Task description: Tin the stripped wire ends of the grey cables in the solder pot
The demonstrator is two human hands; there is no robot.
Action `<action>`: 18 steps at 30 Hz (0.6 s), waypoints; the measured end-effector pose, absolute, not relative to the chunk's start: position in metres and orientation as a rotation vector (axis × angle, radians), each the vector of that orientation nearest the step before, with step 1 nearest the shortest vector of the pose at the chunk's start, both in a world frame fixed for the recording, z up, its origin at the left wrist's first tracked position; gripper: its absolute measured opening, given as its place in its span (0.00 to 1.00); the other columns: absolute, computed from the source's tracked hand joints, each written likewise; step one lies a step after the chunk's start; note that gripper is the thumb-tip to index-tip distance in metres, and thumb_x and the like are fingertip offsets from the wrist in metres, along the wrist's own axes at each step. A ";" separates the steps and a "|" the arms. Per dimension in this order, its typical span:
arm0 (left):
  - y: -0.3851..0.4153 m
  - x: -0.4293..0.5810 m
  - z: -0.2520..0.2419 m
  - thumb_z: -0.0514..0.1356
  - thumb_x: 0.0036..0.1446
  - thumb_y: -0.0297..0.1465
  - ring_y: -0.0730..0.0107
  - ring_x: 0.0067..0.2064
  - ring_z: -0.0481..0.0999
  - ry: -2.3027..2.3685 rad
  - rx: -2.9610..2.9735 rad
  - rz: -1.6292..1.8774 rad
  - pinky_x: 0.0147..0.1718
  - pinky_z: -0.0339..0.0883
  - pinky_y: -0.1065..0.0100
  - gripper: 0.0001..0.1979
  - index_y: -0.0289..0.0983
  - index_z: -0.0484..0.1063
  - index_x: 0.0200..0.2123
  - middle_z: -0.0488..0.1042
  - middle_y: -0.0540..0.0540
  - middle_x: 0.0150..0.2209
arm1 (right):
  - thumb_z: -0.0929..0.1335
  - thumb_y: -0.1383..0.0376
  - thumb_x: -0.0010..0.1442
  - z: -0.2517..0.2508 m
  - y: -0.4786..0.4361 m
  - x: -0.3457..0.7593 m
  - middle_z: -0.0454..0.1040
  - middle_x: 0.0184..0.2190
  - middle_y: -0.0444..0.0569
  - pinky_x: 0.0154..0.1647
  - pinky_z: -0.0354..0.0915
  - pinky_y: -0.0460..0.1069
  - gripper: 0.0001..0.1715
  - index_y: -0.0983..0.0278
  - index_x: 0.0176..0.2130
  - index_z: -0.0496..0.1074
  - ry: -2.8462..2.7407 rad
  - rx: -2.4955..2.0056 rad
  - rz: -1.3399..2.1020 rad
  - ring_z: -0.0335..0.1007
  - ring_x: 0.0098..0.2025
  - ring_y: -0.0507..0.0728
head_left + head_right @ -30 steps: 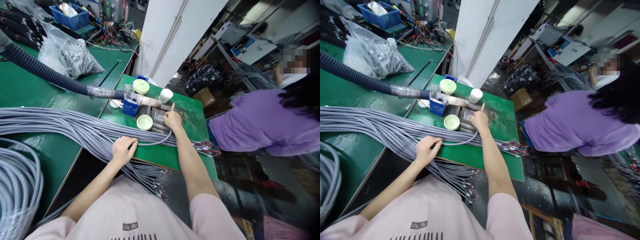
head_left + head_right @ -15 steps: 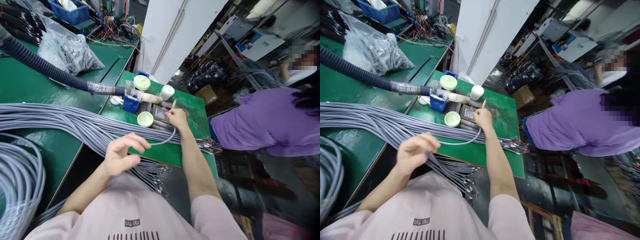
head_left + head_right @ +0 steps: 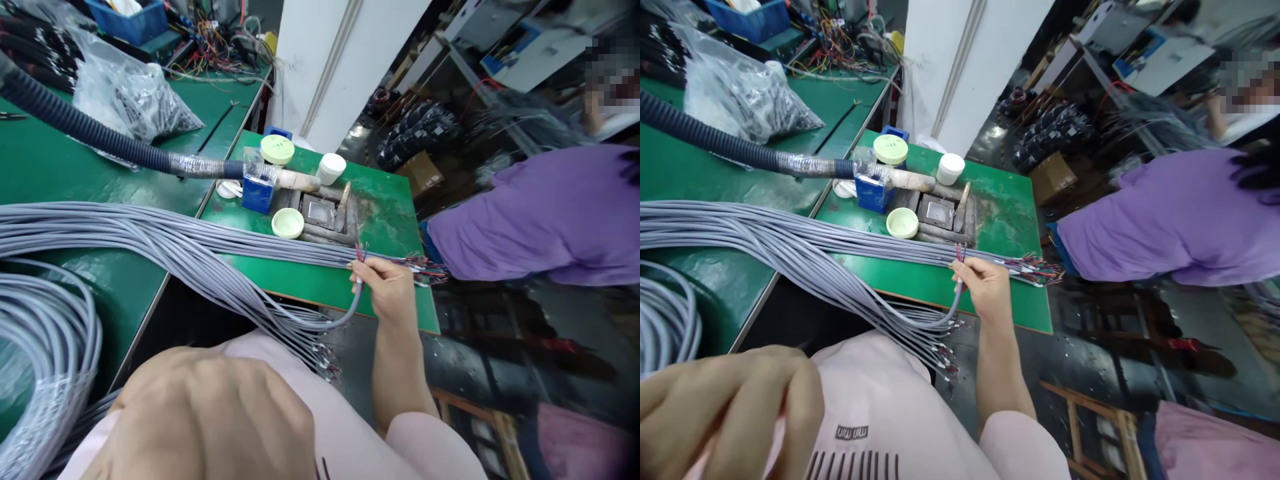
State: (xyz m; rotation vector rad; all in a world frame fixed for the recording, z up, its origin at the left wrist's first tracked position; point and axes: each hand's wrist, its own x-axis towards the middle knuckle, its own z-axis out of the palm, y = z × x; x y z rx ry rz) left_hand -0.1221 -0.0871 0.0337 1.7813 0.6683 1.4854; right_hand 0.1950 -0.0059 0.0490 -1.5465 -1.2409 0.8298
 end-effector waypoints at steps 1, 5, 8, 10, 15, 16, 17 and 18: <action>-0.076 -0.113 0.037 0.54 0.55 0.52 0.61 0.29 0.76 0.667 1.705 1.383 0.20 0.68 0.61 0.17 0.52 0.78 0.35 0.75 0.48 0.23 | 0.73 0.58 0.49 0.047 -0.011 0.193 0.71 0.16 0.43 0.16 0.61 0.45 0.13 0.64 0.21 0.74 -1.195 -1.520 0.863 0.64 0.16 0.50; -0.023 -0.049 0.038 0.67 0.43 0.50 0.71 0.23 0.70 0.566 1.107 1.115 0.21 0.64 0.67 0.20 0.42 0.78 0.34 0.75 0.47 0.25 | 0.73 0.56 0.49 0.045 -0.025 0.180 0.71 0.17 0.43 0.15 0.61 0.44 0.14 0.64 0.23 0.75 -1.113 -1.454 0.932 0.64 0.16 0.49; 0.001 0.001 0.021 0.74 0.35 0.36 0.79 0.26 0.69 0.616 0.743 1.037 0.27 0.63 0.73 0.23 0.38 0.77 0.38 0.76 0.49 0.30 | 0.73 0.56 0.50 0.045 -0.027 0.171 0.70 0.16 0.43 0.16 0.61 0.44 0.15 0.65 0.22 0.74 -1.130 -1.418 0.943 0.63 0.16 0.49; 0.004 0.022 0.009 0.74 0.35 0.33 0.80 0.28 0.69 0.576 0.638 1.000 0.29 0.63 0.74 0.23 0.37 0.77 0.38 0.76 0.50 0.31 | 0.73 0.56 0.50 0.045 -0.026 0.166 0.69 0.16 0.42 0.16 0.60 0.43 0.16 0.64 0.20 0.73 -1.158 -1.394 0.958 0.62 0.16 0.48; 0.000 0.040 0.004 0.73 0.37 0.36 0.78 0.25 0.70 0.487 0.497 1.034 0.28 0.64 0.72 0.16 0.35 0.73 0.27 0.72 0.52 0.25 | 0.74 0.56 0.48 0.045 -0.024 0.157 0.69 0.15 0.41 0.15 0.60 0.44 0.16 0.64 0.20 0.72 -1.164 -1.348 1.053 0.62 0.16 0.48; 0.001 0.039 0.005 0.73 0.38 0.36 0.77 0.25 0.69 0.466 0.482 1.026 0.27 0.64 0.72 0.16 0.34 0.72 0.25 0.71 0.52 0.24 | 0.73 0.56 0.48 0.045 -0.024 0.156 0.69 0.16 0.41 0.15 0.60 0.44 0.16 0.64 0.21 0.72 -1.160 -1.344 1.070 0.62 0.15 0.48; 0.002 0.038 0.006 0.73 0.39 0.37 0.77 0.24 0.69 0.447 0.471 1.007 0.26 0.64 0.71 0.16 0.34 0.71 0.25 0.70 0.52 0.23 | 0.73 0.56 0.49 0.045 -0.024 0.156 0.69 0.16 0.41 0.16 0.60 0.44 0.15 0.64 0.22 0.72 -1.164 -1.344 1.087 0.62 0.15 0.48; 0.004 0.036 0.007 0.72 0.40 0.37 0.77 0.24 0.68 0.433 0.459 0.986 0.25 0.64 0.71 0.16 0.34 0.72 0.26 0.70 0.52 0.23 | 0.73 0.56 0.49 0.045 -0.025 0.155 0.70 0.16 0.41 0.16 0.60 0.44 0.15 0.64 0.23 0.73 -1.178 -1.350 1.108 0.62 0.15 0.48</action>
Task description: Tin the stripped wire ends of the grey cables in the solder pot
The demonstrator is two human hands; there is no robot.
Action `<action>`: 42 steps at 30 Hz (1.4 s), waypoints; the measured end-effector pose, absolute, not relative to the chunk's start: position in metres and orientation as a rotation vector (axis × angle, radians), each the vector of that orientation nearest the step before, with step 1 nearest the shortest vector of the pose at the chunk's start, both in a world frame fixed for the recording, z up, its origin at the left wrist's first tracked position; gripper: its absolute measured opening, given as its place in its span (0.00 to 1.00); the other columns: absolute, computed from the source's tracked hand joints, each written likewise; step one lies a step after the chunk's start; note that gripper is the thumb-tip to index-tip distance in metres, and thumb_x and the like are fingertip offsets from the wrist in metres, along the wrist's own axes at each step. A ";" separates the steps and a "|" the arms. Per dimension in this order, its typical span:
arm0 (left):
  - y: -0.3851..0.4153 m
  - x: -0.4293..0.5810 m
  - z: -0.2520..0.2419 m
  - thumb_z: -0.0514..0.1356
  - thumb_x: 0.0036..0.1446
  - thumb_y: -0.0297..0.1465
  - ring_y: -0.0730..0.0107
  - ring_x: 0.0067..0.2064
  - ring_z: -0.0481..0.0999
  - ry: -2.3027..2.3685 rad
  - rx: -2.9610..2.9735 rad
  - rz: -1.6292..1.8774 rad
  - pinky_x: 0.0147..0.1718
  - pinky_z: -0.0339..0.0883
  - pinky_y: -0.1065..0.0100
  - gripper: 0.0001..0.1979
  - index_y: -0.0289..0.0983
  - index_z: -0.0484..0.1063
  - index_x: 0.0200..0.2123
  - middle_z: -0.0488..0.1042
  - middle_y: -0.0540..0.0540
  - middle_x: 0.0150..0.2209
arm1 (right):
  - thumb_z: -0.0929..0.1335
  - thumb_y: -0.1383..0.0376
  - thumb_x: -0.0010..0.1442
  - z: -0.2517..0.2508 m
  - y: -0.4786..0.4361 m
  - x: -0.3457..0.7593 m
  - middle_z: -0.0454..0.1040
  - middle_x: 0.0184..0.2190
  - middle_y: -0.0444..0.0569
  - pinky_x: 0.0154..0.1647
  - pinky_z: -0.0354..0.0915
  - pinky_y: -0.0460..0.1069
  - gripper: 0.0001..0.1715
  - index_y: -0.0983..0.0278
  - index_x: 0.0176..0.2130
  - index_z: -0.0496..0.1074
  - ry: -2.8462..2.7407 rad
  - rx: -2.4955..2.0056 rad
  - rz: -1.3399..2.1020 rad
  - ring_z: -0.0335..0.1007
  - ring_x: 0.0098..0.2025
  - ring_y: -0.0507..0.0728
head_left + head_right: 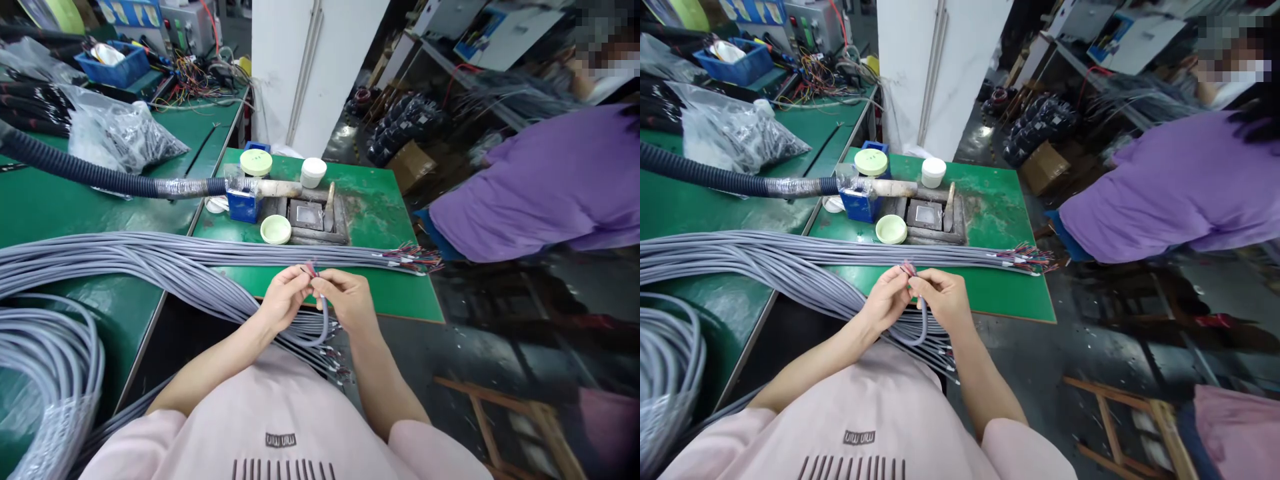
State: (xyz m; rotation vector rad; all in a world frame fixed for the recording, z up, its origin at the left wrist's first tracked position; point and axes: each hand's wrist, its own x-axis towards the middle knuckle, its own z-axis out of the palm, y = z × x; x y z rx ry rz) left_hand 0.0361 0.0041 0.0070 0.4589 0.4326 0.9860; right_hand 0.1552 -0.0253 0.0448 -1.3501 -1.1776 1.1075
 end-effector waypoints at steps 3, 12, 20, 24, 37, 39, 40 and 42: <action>0.010 0.029 0.007 0.70 0.43 0.34 0.75 0.28 0.72 0.419 0.384 0.986 0.29 0.67 0.71 0.13 0.34 0.73 0.29 0.73 0.50 0.29 | 0.70 0.56 0.53 0.044 -0.030 0.154 0.69 0.15 0.41 0.18 0.59 0.44 0.16 0.64 0.23 0.73 -1.303 -1.372 1.197 0.62 0.15 0.48; 0.013 0.028 -0.002 0.69 0.45 0.38 0.66 0.34 0.77 0.312 0.413 0.766 0.35 0.68 0.67 0.12 0.34 0.76 0.27 0.78 0.44 0.34 | 0.64 0.56 0.60 0.028 -0.034 0.150 0.65 0.11 0.41 0.18 0.58 0.44 0.24 0.64 0.17 0.66 -1.481 -1.248 1.271 0.59 0.13 0.48; 0.007 0.027 -0.006 0.71 0.40 0.43 0.70 0.28 0.74 0.557 0.655 0.938 0.36 0.66 0.67 0.20 0.34 0.80 0.32 0.77 0.47 0.25 | 0.62 0.57 0.64 0.040 -0.029 0.161 0.73 0.18 0.45 0.24 0.62 0.46 0.24 0.63 0.22 0.71 -1.667 -1.446 0.670 0.68 0.21 0.51; 0.009 0.031 -0.007 0.72 0.38 0.40 0.69 0.34 0.74 0.714 0.690 0.989 0.42 0.64 0.66 0.16 0.34 0.80 0.28 0.79 0.46 0.28 | 0.68 0.61 0.61 0.052 -0.021 0.157 0.73 0.24 0.46 0.30 0.63 0.46 0.11 0.64 0.30 0.75 -1.780 -1.398 0.075 0.68 0.26 0.52; 0.005 0.025 -0.005 0.71 0.40 0.40 0.71 0.30 0.72 0.710 0.703 0.993 0.38 0.65 0.68 0.16 0.33 0.80 0.27 0.78 0.47 0.26 | 0.66 0.65 0.62 0.052 -0.009 0.139 0.75 0.24 0.46 0.30 0.64 0.48 0.11 0.61 0.30 0.76 -1.767 -1.373 0.107 0.69 0.26 0.53; 0.006 0.022 -0.007 0.72 0.39 0.40 0.73 0.29 0.72 0.668 0.622 0.983 0.36 0.65 0.69 0.16 0.32 0.79 0.26 0.77 0.48 0.25 | 0.66 0.64 0.62 0.050 -0.012 0.142 0.76 0.25 0.46 0.30 0.66 0.49 0.11 0.60 0.30 0.77 -1.720 -1.389 0.232 0.70 0.27 0.53; 0.007 0.020 -0.007 0.72 0.39 0.40 0.74 0.28 0.72 0.643 0.583 0.972 0.35 0.65 0.70 0.16 0.32 0.78 0.26 0.77 0.48 0.25 | 0.66 0.63 0.62 0.049 -0.013 0.143 0.77 0.26 0.46 0.31 0.67 0.49 0.10 0.59 0.31 0.77 -1.707 -1.387 0.274 0.71 0.28 0.54; 0.009 0.016 -0.007 0.73 0.39 0.39 0.75 0.27 0.72 0.598 0.513 0.952 0.32 0.65 0.71 0.17 0.32 0.78 0.28 0.77 0.47 0.25 | 0.66 0.63 0.62 0.046 -0.014 0.146 0.78 0.29 0.47 0.34 0.68 0.50 0.10 0.59 0.33 0.78 -1.702 -1.365 0.308 0.73 0.30 0.55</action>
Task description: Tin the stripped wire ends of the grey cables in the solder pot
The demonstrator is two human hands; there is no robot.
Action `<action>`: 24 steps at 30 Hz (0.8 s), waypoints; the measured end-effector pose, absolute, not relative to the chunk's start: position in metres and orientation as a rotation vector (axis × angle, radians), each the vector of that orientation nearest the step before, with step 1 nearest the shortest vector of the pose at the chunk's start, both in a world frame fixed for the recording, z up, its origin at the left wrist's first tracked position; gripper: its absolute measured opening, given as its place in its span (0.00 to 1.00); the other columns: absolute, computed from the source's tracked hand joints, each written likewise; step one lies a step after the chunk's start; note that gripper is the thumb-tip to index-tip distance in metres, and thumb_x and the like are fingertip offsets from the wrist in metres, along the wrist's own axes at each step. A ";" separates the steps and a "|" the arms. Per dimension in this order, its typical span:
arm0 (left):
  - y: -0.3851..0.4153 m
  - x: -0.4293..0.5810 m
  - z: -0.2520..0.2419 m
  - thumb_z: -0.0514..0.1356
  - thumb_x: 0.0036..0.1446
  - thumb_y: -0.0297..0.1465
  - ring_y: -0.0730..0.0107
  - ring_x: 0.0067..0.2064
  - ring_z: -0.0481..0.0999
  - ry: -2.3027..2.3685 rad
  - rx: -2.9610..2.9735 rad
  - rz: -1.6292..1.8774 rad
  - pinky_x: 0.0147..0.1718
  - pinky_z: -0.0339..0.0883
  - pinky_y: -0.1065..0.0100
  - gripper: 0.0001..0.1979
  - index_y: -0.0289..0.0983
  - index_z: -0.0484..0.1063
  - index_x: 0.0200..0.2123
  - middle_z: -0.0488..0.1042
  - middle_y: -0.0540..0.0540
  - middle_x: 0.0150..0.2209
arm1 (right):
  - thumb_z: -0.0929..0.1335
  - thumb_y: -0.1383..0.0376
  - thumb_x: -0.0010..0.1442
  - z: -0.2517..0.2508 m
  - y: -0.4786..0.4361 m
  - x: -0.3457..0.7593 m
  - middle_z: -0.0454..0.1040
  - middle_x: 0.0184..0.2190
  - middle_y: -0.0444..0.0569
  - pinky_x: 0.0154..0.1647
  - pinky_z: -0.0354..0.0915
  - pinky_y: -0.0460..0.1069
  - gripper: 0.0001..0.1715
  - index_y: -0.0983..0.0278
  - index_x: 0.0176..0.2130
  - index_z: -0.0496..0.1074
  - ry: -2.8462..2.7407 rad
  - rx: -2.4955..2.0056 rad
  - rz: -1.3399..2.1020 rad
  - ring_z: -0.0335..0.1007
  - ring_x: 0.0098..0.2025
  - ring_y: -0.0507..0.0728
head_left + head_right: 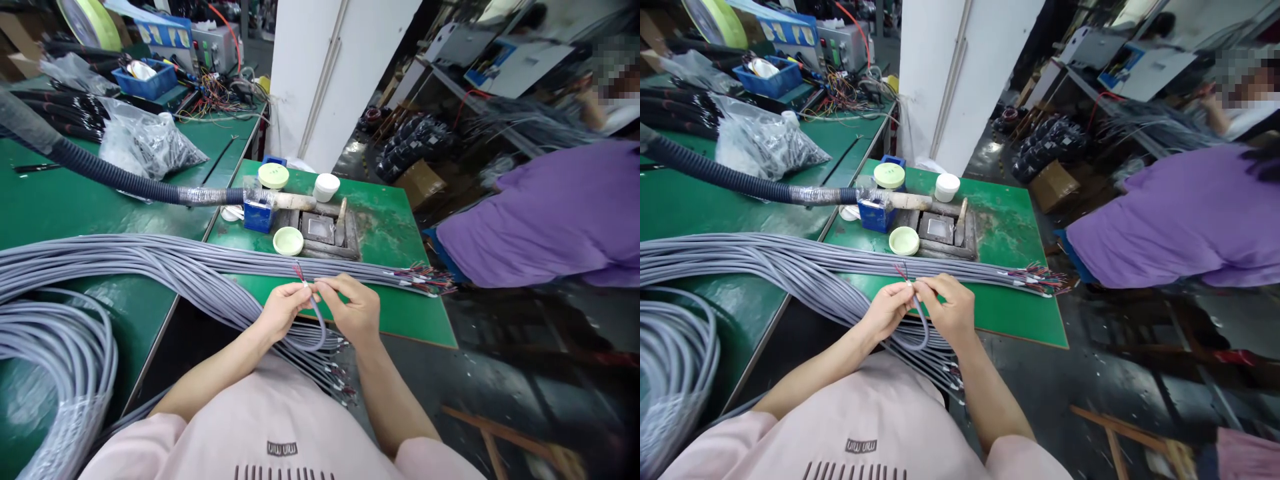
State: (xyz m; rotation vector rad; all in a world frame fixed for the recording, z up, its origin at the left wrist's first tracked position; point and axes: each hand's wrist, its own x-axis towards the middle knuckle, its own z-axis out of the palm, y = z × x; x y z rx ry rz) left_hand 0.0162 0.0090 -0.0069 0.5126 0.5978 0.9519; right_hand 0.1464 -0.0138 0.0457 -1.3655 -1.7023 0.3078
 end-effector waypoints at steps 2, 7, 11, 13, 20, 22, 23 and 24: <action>0.011 0.011 -0.006 0.73 0.38 0.39 0.76 0.26 0.72 0.564 0.444 0.943 0.30 0.64 0.72 0.18 0.32 0.77 0.29 0.76 0.48 0.24 | 0.66 0.65 0.61 0.044 -0.014 0.150 0.79 0.31 0.47 0.35 0.69 0.51 0.09 0.58 0.36 0.78 -1.721 -1.312 0.294 0.74 0.32 0.55; 0.014 -0.002 -0.006 0.73 0.40 0.38 0.76 0.25 0.72 0.498 0.344 0.917 0.29 0.65 0.72 0.18 0.32 0.74 0.29 0.74 0.49 0.22 | 0.65 0.72 0.60 0.042 -0.012 0.155 0.79 0.37 0.49 0.41 0.70 0.55 0.17 0.57 0.46 0.76 -1.935 -0.980 0.181 0.74 0.39 0.57; 0.015 -0.007 -0.006 0.73 0.40 0.38 0.77 0.24 0.71 0.444 0.319 0.903 0.28 0.65 0.73 0.19 0.31 0.74 0.30 0.73 0.50 0.23 | 0.64 0.75 0.60 0.040 -0.010 0.153 0.77 0.47 0.51 0.49 0.69 0.58 0.24 0.57 0.52 0.72 -2.152 -0.822 0.081 0.69 0.51 0.59; 0.014 -0.007 -0.004 0.73 0.41 0.37 0.78 0.24 0.70 0.416 0.298 0.912 0.28 0.64 0.73 0.17 0.31 0.73 0.28 0.72 0.51 0.23 | 0.65 0.74 0.59 0.037 -0.008 0.150 0.76 0.49 0.50 0.51 0.67 0.59 0.24 0.56 0.53 0.71 -2.216 -0.804 0.010 0.67 0.54 0.60; 0.015 -0.005 0.004 0.73 0.38 0.33 0.83 0.19 0.62 0.301 0.251 0.908 0.19 0.53 0.77 0.15 0.30 0.72 0.24 0.68 0.52 0.20 | 0.68 0.74 0.57 0.025 0.002 0.135 0.79 0.44 0.51 0.50 0.68 0.58 0.23 0.56 0.50 0.74 -2.128 -0.702 -0.229 0.69 0.52 0.61; 0.019 -0.005 0.006 0.73 0.38 0.34 0.82 0.20 0.64 0.312 0.258 0.936 0.21 0.56 0.76 0.16 0.30 0.74 0.26 0.69 0.50 0.21 | 0.67 0.74 0.58 0.023 0.007 0.133 0.79 0.42 0.52 0.50 0.69 0.58 0.22 0.57 0.50 0.74 -2.098 -0.666 -0.271 0.70 0.51 0.62; 0.020 -0.005 0.007 0.73 0.38 0.36 0.80 0.21 0.66 0.334 0.280 0.963 0.23 0.58 0.74 0.17 0.30 0.74 0.27 0.70 0.49 0.21 | 0.67 0.74 0.59 0.023 0.010 0.133 0.80 0.42 0.52 0.49 0.69 0.59 0.23 0.57 0.51 0.74 -2.090 -0.655 -0.272 0.71 0.51 0.63; 0.021 -0.006 0.009 0.73 0.38 0.39 0.78 0.23 0.68 0.365 0.318 0.998 0.26 0.61 0.73 0.19 0.30 0.75 0.27 0.71 0.49 0.22 | 0.66 0.73 0.59 0.023 0.013 0.134 0.80 0.42 0.52 0.49 0.69 0.60 0.23 0.57 0.53 0.73 -2.092 -0.652 -0.260 0.71 0.51 0.63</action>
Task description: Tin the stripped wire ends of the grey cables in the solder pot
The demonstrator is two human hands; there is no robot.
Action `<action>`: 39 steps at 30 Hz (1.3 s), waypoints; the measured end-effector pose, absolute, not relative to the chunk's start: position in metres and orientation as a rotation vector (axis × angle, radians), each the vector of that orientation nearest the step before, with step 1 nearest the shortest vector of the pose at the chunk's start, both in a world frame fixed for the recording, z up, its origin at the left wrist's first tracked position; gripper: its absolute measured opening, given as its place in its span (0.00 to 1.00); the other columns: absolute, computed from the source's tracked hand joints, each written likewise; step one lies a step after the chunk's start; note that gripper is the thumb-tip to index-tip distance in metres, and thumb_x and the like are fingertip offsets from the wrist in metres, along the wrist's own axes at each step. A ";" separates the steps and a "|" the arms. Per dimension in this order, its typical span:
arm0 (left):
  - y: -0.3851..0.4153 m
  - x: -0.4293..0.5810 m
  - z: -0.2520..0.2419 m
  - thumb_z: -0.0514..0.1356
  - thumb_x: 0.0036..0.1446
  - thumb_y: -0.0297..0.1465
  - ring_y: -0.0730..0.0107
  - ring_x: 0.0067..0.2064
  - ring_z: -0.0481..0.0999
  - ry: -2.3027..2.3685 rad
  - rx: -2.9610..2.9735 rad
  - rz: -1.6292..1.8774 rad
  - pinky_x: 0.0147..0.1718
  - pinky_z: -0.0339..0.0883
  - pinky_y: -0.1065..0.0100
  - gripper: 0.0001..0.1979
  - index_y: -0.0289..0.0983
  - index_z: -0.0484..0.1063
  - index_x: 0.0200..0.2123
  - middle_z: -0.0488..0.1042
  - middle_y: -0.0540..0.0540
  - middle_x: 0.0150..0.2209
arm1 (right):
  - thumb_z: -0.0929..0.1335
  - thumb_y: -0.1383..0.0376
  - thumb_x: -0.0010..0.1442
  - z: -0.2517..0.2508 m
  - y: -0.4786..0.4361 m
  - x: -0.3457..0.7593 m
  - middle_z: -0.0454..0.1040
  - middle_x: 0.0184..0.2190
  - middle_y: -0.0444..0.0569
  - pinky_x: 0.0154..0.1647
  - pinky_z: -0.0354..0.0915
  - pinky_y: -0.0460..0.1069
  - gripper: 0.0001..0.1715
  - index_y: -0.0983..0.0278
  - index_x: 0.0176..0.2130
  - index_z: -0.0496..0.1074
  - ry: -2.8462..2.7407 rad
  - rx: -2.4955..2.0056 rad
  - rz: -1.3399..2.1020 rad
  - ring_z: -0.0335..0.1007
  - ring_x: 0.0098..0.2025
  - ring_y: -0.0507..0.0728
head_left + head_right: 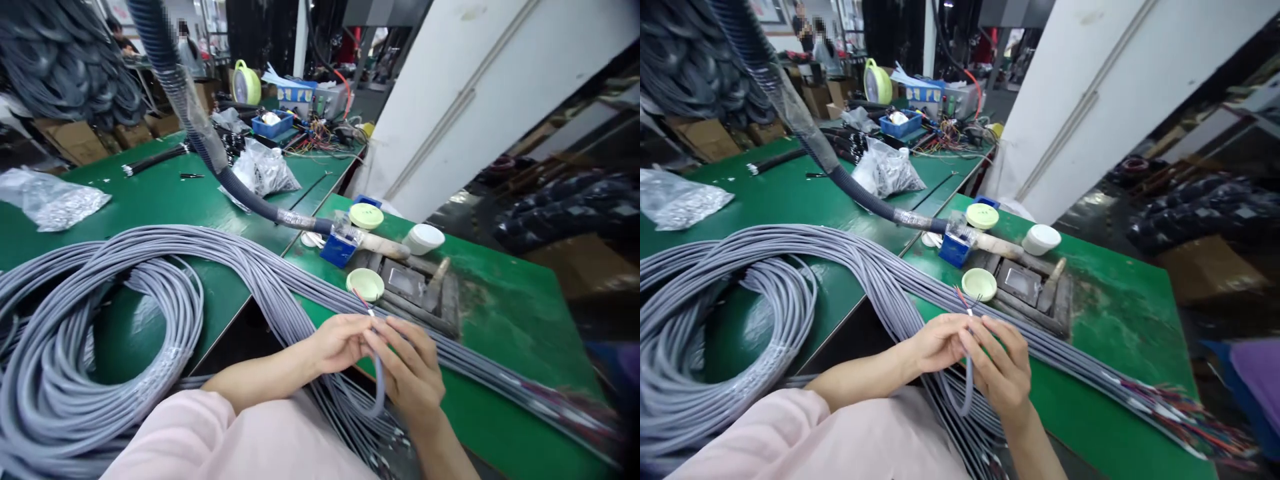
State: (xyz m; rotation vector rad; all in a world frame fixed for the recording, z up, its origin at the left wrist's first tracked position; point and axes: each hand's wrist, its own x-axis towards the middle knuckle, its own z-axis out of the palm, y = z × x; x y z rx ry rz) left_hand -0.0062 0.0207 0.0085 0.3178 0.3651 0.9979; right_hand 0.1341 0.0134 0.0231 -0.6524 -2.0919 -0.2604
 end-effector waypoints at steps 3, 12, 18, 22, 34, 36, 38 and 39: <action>0.019 -0.013 0.012 0.70 0.40 0.47 0.72 0.28 0.72 0.485 0.566 1.086 0.35 0.66 0.69 0.25 0.31 0.78 0.32 0.75 0.46 0.24 | 0.66 0.71 0.60 0.026 0.026 0.144 0.79 0.44 0.51 0.47 0.70 0.62 0.29 0.54 0.58 0.67 -2.077 -0.696 -0.230 0.74 0.48 0.65; 0.021 -0.039 -0.002 0.63 0.53 0.35 0.59 0.39 0.72 0.986 1.439 1.312 0.52 0.57 0.59 0.08 0.42 0.81 0.35 0.80 0.42 0.33 | 0.66 0.69 0.61 0.047 0.073 0.179 0.80 0.37 0.51 0.44 0.69 0.58 0.22 0.52 0.53 0.73 -1.967 -0.995 -0.357 0.76 0.41 0.65; 0.032 -0.048 -0.033 0.66 0.48 0.31 0.58 0.43 0.72 1.104 1.306 1.527 0.58 0.51 0.56 0.07 0.44 0.81 0.33 0.79 0.44 0.34 | 0.64 0.64 0.64 0.058 0.109 0.170 0.79 0.35 0.50 0.45 0.68 0.58 0.11 0.59 0.42 0.74 -2.165 -1.039 -0.103 0.75 0.39 0.61; 0.034 -0.048 -0.041 0.65 0.48 0.32 0.57 0.43 0.73 1.112 1.331 1.586 0.57 0.51 0.55 0.08 0.44 0.81 0.34 0.79 0.44 0.35 | 0.64 0.63 0.63 0.058 0.134 0.161 0.79 0.37 0.50 0.47 0.67 0.56 0.10 0.60 0.39 0.75 -2.280 -1.117 0.023 0.74 0.40 0.60; 0.035 -0.047 -0.048 0.62 0.53 0.36 0.57 0.44 0.73 1.135 1.431 1.608 0.56 0.53 0.54 0.09 0.45 0.79 0.38 0.80 0.45 0.36 | 0.61 0.67 0.63 0.060 0.168 0.127 0.76 0.25 0.49 0.39 0.61 0.50 0.13 0.66 0.35 0.75 -2.824 -1.117 0.035 0.68 0.27 0.55; 0.036 -0.047 -0.050 0.62 0.53 0.36 0.58 0.44 0.73 1.139 1.458 1.630 0.56 0.54 0.54 0.09 0.44 0.79 0.38 0.80 0.45 0.36 | 0.62 0.66 0.63 0.060 0.170 0.122 0.76 0.25 0.49 0.38 0.59 0.49 0.13 0.66 0.34 0.74 -2.865 -1.121 0.004 0.67 0.27 0.54; 0.036 -0.047 -0.051 0.61 0.55 0.35 0.59 0.43 0.74 1.147 1.514 1.660 0.55 0.55 0.54 0.09 0.44 0.78 0.38 0.80 0.45 0.36 | 0.63 0.66 0.63 0.059 0.171 0.118 0.75 0.24 0.49 0.37 0.58 0.49 0.12 0.66 0.34 0.74 -2.886 -1.137 -0.041 0.66 0.26 0.54; 0.037 -0.047 -0.051 0.60 0.56 0.34 0.59 0.43 0.74 1.153 1.555 1.677 0.55 0.56 0.54 0.09 0.43 0.78 0.39 0.80 0.45 0.36 | 0.63 0.66 0.62 0.059 0.170 0.116 0.75 0.24 0.49 0.36 0.57 0.49 0.12 0.66 0.33 0.74 -2.893 -1.150 -0.057 0.66 0.25 0.54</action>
